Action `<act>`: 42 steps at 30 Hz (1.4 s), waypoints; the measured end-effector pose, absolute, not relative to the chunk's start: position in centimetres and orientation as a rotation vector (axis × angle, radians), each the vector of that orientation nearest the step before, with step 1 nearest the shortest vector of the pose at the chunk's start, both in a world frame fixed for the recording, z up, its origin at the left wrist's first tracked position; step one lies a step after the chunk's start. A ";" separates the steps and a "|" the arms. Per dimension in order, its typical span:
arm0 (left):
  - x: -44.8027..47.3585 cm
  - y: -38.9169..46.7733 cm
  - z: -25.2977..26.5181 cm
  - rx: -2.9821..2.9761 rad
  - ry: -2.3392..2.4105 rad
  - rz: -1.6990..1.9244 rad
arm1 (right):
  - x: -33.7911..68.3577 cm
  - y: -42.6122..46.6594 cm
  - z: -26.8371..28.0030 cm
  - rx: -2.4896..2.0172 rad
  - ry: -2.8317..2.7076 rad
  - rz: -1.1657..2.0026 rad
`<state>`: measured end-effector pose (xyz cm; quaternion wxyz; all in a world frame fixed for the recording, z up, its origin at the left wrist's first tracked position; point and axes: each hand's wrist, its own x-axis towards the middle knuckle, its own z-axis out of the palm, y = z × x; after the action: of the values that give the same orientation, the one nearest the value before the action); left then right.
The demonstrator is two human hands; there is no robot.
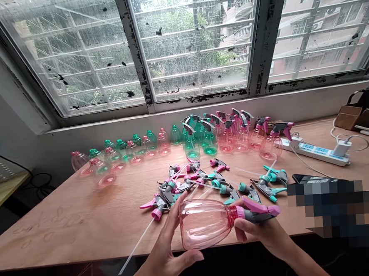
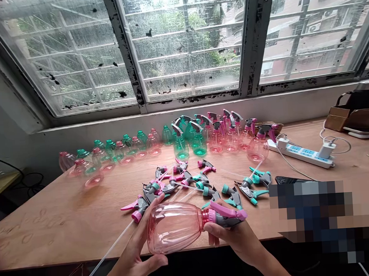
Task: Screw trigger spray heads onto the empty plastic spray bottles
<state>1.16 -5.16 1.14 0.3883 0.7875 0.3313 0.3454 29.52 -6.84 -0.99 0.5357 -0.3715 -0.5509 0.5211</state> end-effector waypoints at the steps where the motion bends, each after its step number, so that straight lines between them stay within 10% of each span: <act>1: 1.1 -5.1 1.2 2.020 0.854 0.871 | 29.5 -6.9 -1.0 -0.884 -1.313 1.239; 37: 1.0 -6.5 3.4 2.560 0.814 1.054 | 28.8 -6.7 -1.6 -0.751 -1.031 1.826; 42: 0.8 -6.9 3.1 2.207 0.886 1.001 | 29.3 -7.8 -1.7 -0.748 -1.232 1.472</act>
<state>0.84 -6.95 3.11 0.2770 0.8219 0.3299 0.3728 29.28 -7.75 -1.68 0.5148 -0.3113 -0.5129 0.6124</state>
